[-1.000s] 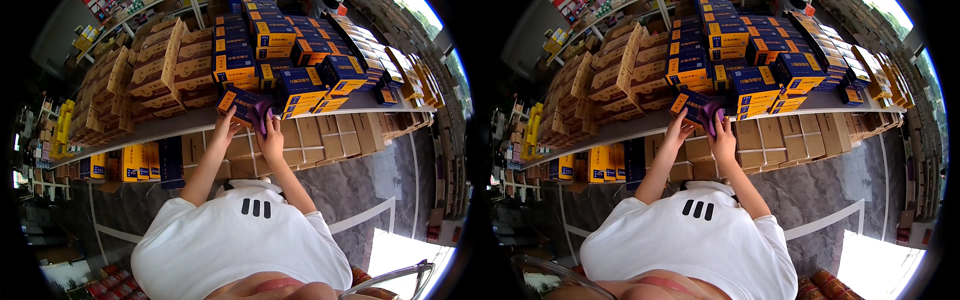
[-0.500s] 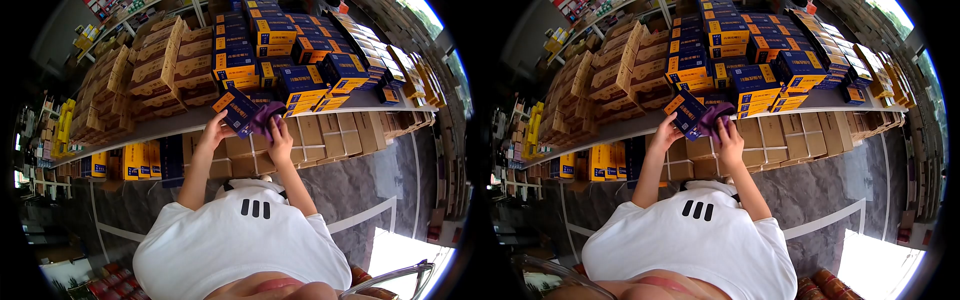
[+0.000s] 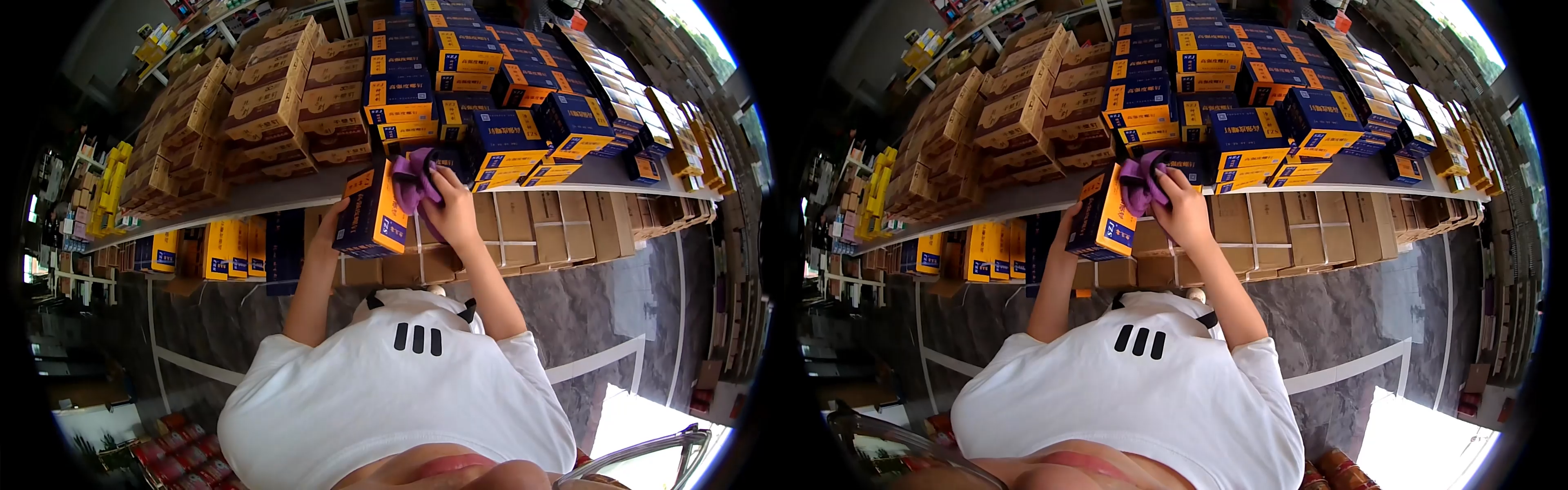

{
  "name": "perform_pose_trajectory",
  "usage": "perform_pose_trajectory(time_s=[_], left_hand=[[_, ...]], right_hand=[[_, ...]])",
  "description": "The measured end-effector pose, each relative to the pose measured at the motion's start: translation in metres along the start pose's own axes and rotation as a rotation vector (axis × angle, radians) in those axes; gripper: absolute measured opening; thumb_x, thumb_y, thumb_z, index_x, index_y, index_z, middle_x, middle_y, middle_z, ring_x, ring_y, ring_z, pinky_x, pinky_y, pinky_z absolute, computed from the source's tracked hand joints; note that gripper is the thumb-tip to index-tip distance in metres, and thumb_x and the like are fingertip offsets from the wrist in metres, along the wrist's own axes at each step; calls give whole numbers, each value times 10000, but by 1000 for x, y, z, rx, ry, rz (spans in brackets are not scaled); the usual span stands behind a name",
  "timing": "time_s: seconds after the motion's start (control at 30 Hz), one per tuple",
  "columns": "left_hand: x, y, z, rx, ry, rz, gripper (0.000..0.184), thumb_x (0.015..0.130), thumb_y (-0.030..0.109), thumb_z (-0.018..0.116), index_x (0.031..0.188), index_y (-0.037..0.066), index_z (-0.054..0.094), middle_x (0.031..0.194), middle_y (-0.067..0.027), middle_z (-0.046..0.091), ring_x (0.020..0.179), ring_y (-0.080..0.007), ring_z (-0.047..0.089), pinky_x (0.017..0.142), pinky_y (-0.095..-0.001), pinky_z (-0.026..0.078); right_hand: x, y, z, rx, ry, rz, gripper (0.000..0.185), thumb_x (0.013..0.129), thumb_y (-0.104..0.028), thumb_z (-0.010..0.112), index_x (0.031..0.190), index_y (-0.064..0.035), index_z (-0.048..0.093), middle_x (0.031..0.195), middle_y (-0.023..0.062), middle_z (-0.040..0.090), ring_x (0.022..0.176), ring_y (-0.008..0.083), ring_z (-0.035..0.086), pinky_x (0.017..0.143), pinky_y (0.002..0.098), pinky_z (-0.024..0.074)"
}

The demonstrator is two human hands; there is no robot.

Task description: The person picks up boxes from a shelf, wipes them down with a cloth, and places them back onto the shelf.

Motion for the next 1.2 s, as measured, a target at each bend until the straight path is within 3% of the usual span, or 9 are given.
perform_pose_trajectory(time_s=[0.2, 0.47, 0.53, 0.8, 0.9, 1.0, 1.07, 1.1, 1.2], left_hand=[[-12, -8, 20, 137, -26, 22, 429, 893, 236, 613, 1226, -26, 549, 1082, -160, 681, 919, -222, 699, 799, -329, 588], [-13, -2, 15, 373, -92, -3, 471, 906, 310, 600, 1245, -11, 535, 1097, -130, 673, 956, -188, 681, 812, -300, 568], [-7, -6, 31, 410, 176, 163, 492, 913, 337, 597, 1256, -6, 520, 1101, -108, 660, 961, -164, 667, 799, -295, 565], [83, -36, 65, 380, 347, 446, 597, 836, 447, 706, 1192, 46, 445, 1116, -115, 568, 958, -187, 642, 793, -317, 584], [87, -45, 70, 553, 314, 474, 594, 845, 499, 681, 1136, 29, 465, 1011, -118, 598, 858, -180, 664, 750, -300, 588], [81, -46, 55, 830, 319, 174, 565, 885, 540, 610, 1026, 1, 515, 810, -95, 610, 662, -153, 643, 616, -259, 565], [81, -43, 53, 1161, 166, 228, 561, 949, 549, 495, 903, -6, 561, 697, -75, 578, 572, -122, 604, 527, -257, 504], [76, -41, 64, 1208, 247, 347, 569, 975, 521, 467, 745, 11, 569, 549, -24, 504, 447, -96, 503, 427, -252, 388], [76, -22, 46, 1407, 402, 579, 597, 990, 493, 451, 600, 47, 518, 417, 5, 383, 355, -77, 393, 379, -264, 309]], right_hand=[[-24, -43, -12, 92, -194, -259, 530, 656, -48, 723, 1176, -63, 621, 1139, 190, 585, 909, 387, 641, 763, 396, 551], [-42, 42, 3, -19, -29, 131, 397, 739, -61, 660, 1128, 1, 605, 1030, 184, 622, 885, 408, 615, 751, 428, 515], [-60, 50, -3, 0, -29, 178, 385, 735, -51, 659, 1110, 14, 604, 999, 190, 619, 884, 413, 607, 750, 422, 509], [-103, 63, -7, 33, -80, 355, 373, 722, -19, 654, 1081, 65, 592, 948, 215, 613, 893, 427, 593, 765, 404, 493], [-108, 70, -10, 82, -7, 366, 395, 729, -23, 651, 1104, 81, 582, 979, 226, 623, 923, 426, 603, 788, 395, 496], [-107, 79, -11, 104, 81, 410, 448, 740, -37, 649, 1163, 78, 554, 1030, 250, 631, 972, 423, 610, 820, 391, 496], [-100, 87, -9, 216, 141, 474, 516, 746, -65, 654, 1226, 62, 513, 1064, 277, 625, 1015, 425, 606, 853, 399, 490], [-98, 94, -7, 155, 78, 500, 629, 749, -97, 663, 1318, 31, 428, 1075, 287, 625, 1030, 425, 607, 864, 402, 487], [-89, 110, -1, 186, -33, 468, 756, 746, -120, 668, 1406, 3, 321, 1070, 283, 629, 1026, 433, 607, 861, 404, 488]])
Point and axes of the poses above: each hand's wrist, its own x-axis towards the middle knuckle, its own z-axis out of the palm, y = z × x, the point moved 2 cm from there along x, towards the middle knuckle
